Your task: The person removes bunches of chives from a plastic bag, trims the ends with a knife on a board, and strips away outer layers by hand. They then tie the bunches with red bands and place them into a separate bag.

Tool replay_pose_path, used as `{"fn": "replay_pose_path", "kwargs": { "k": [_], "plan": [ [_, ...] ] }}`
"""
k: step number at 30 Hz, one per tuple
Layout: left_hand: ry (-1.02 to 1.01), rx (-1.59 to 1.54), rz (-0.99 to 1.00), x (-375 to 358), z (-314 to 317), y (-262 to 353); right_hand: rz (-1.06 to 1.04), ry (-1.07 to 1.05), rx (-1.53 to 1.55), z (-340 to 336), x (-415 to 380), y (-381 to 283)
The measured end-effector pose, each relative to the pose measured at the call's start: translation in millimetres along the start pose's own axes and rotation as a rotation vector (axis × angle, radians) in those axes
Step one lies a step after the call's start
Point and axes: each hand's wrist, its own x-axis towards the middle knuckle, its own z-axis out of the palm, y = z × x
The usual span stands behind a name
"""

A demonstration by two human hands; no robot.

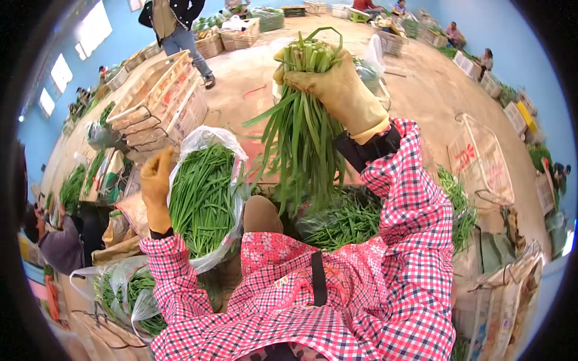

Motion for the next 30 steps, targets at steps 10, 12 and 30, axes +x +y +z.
{"fn": "replay_pose_path", "kwargs": {
  "k": [10,12,30],
  "plan": [
    [-1.253,-1.304,-0.042,-21.1,216.2,152.7,0.07,-0.151,0.457,-25.9,-94.9,-22.2],
    [-1.332,-1.422,-0.227,-82.2,229.8,166.5,0.146,-0.051,0.526,-32.1,-111.8,-12.3],
    [-1.038,-1.265,-1.216,-200.7,218.5,125.7,0.092,0.129,-1.162,-48.3,-248.1,118.0]
  ]
}}
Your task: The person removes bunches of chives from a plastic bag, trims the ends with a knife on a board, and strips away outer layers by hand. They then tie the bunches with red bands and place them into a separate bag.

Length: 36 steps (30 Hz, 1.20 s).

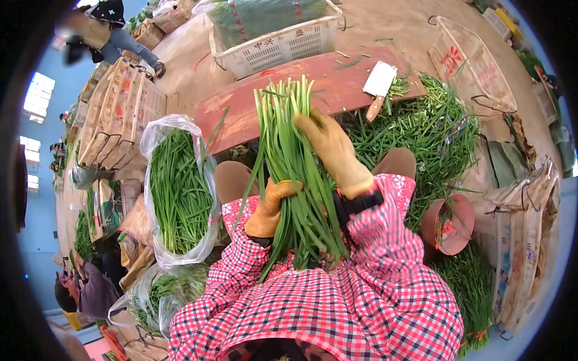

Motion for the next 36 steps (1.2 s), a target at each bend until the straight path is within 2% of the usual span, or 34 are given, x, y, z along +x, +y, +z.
{"fn": "replay_pose_path", "kwargs": {
  "k": [1,2,3,4,5,7,9,11,12,14,15,16,19,20,23,25,26,27,29,30,31,33,34,36],
  "plan": [
    [0.003,0.272,0.224,0.3,-1.8,1.2,-0.112,0.039,-0.111,4.7,-16.7,2.1],
    [0.008,0.545,0.449,1.4,-3.9,1.0,0.259,0.006,0.409,-2.8,-23.7,-20.2],
    [-0.069,0.886,0.636,4.1,-10.6,3.7,0.636,-0.035,0.927,-12.3,-30.4,-46.6],
    [-0.096,1.192,0.87,7.0,-17.3,6.6,0.544,-0.081,0.814,-16.6,-37.3,-63.1],
    [-0.104,1.219,0.922,8.3,-22.8,5.5,0.454,-0.123,0.7,-17.6,-43.0,-75.8],
    [-0.131,1.274,1.021,9.9,-35.0,-0.2,0.362,-0.003,0.558,15.3,-58.1,-82.8],
    [-0.053,0.749,0.764,5.9,-44.2,-12.5,0.312,-0.011,0.362,22.0,-60.1,-78.5],
    [-0.005,-0.218,0.196,-5.5,0.7,-0.1,0.275,-0.038,0.237,25.3,-58.8,-74.3],
    [-0.035,-0.075,0.288,-2.0,-2.2,-6.9,0.26,-0.053,0.176,26.5,-57.7,-74.0],
    [-0.072,0.481,0.377,6.7,-6.9,1.1,0.409,-0.228,0.117,26.4,-50.5,-79.6],
    [-0.123,0.62,0.492,14.8,-18.1,-1.7,0.484,-0.317,0.087,25.8,-48.1,-81.2],
    [-0.161,0.756,0.62,22.9,-29.4,-4.6,0.404,-0.239,0.047,43.7,-48.8,-70.6],
    [-0.221,1.253,1.076,45.6,-48.8,11.6,0.425,-0.224,0.371,19.3,-32.7,-55.4],
    [-0.126,1.372,1.045,41.8,-44.8,18.8,0.289,-0.069,0.444,24.8,-31.4,-38.7],
    [-0.259,1.439,1.006,61.1,-17.5,50.9,0.19,-0.094,0.553,3.6,-8.6,-5.2],
    [-0.179,1.142,0.536,92.6,-6.8,70.9,0.256,-0.211,0.829,-26.2,5.8,27.5],
    [-0.091,0.982,0.343,108.4,-1.4,80.9,0.311,-0.237,0.699,-44.7,9.2,47.2],
    [-0.021,0.833,0.294,118.5,21.7,87.2,0.366,-0.262,0.567,-59.3,9.1,71.1],
    [0.112,1.248,0.284,151.9,36.1,97.3,0.659,-0.051,0.576,-54.2,-5.4,138.0],
    [0.183,1.451,0.274,167.1,39.2,97.4,0.803,-0.054,0.397,-60.3,-4.6,152.9],
    [0.2,1.509,0.337,182.8,37.5,93.5,0.942,-0.059,0.215,-65.7,-5.1,167.3],
    [0.234,1.622,0.467,214.8,23.1,83.8,0.971,-0.039,-0.052,-20.7,-27.7,215.6],
    [0.215,1.853,0.517,231.3,15.6,81.9,1.024,-0.077,-0.03,-14.9,-27.3,219.2],
    [0.342,2.076,0.364,258.8,12.6,73.7,1.116,-0.121,-0.019,11.6,-24.1,235.4]
  ]
}}
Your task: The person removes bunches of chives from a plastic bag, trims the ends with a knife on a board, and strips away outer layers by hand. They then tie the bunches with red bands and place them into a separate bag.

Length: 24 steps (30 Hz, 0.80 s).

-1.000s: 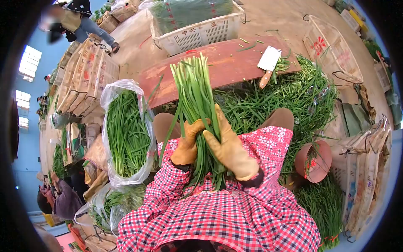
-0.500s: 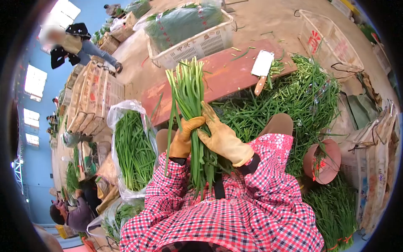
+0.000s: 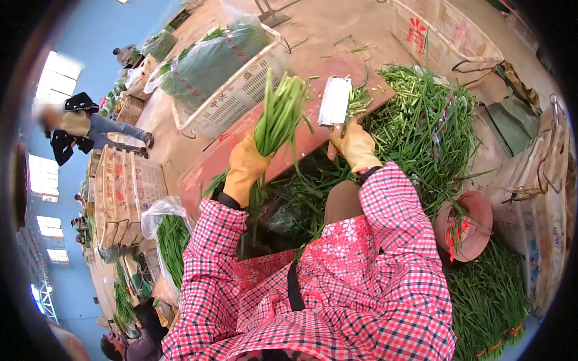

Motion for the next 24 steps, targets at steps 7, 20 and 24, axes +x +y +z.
{"fn": "replay_pose_path", "kwargs": {
  "k": [7,20,24],
  "plan": [
    [-0.105,0.536,0.039,29.2,86.8,-39.7,0.186,-0.002,0.354,30.9,21.0,-5.3],
    [0.08,0.644,0.154,27.0,86.7,-50.5,-0.256,0.33,0.685,-3.7,13.5,25.2],
    [0.148,0.664,0.171,29.7,95.7,-56.7,-0.215,0.082,0.658,-36.2,-36.2,6.2]
  ]
}}
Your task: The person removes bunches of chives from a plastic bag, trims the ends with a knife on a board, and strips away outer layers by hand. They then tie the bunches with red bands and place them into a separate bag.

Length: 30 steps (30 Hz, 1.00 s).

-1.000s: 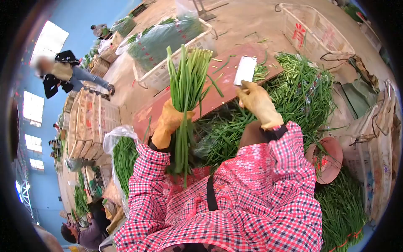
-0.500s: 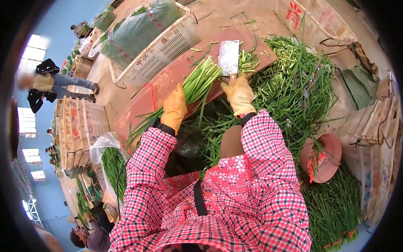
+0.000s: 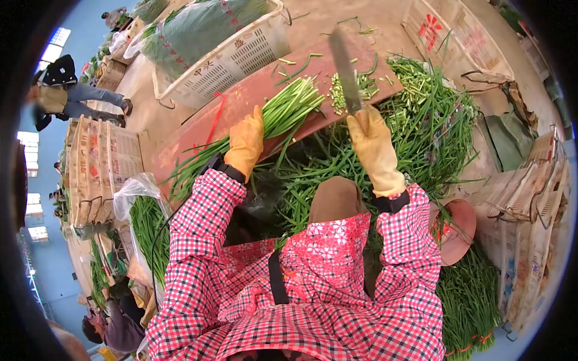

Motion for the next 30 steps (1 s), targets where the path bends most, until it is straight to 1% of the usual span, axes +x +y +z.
{"fn": "replay_pose_path", "kwargs": {
  "k": [1,2,5,6,9,10,13,16,19,21,25,26,27,30],
  "plan": [
    [-0.005,0.015,-0.002,-1.4,3.0,0.6,-0.055,-0.013,-0.076,1.9,-4.5,-3.9],
    [-0.005,0.031,-0.004,-1.1,6.2,0.7,-0.04,-0.119,-0.017,5.3,-5.7,2.2],
    [-0.007,0.054,-0.014,-2.4,9.7,0.8,-0.132,-0.159,-0.148,16.4,-8.4,9.9],
    [-0.007,0.058,-0.016,-3.2,10.1,1.6,-0.024,-0.271,-0.155,14.0,-6.6,-5.2],
    [0.024,0.049,-0.003,-4.1,10.1,1.9,-0.182,-0.307,-0.358,24.8,2.7,20.2],
    [0.012,0.034,-0.005,-4.2,10.0,1.7,-0.021,-0.399,-0.485,25.0,6.9,14.9],
    [-0.029,-0.033,-0.008,-3.1,9.4,0.8,-0.252,-0.283,-0.369,29.8,3.2,37.7],
    [-0.093,-0.111,0.009,-0.6,0.5,-4.9,-0.154,-0.303,-0.356,24.3,2.2,35.9],
    [-0.177,-0.14,0.005,-0.8,-8.2,-5.1,-0.308,-0.282,-0.424,24.6,4.4,44.8],
    [-0.202,-0.149,0.003,0.1,-10.6,-6.1,-0.338,-0.28,-0.46,22.3,2.9,44.4],
    [-0.093,-0.187,0.029,-3.5,-0.5,-8.0,-0.32,-0.253,-0.482,25.6,-3.7,31.7],
    [-0.075,-0.195,0.033,-3.3,0.5,-7.9,-0.294,-0.277,-0.586,28.4,-1.7,35.3],
    [-0.055,-0.204,0.04,-1.5,-0.9,-7.8,-0.286,-0.276,-0.546,28.9,-2.6,36.7],
    [-0.094,-0.247,0.041,-0.3,-7.3,-8.1,-0.275,-0.298,-0.446,26.6,-1.4,35.8]
  ]
}}
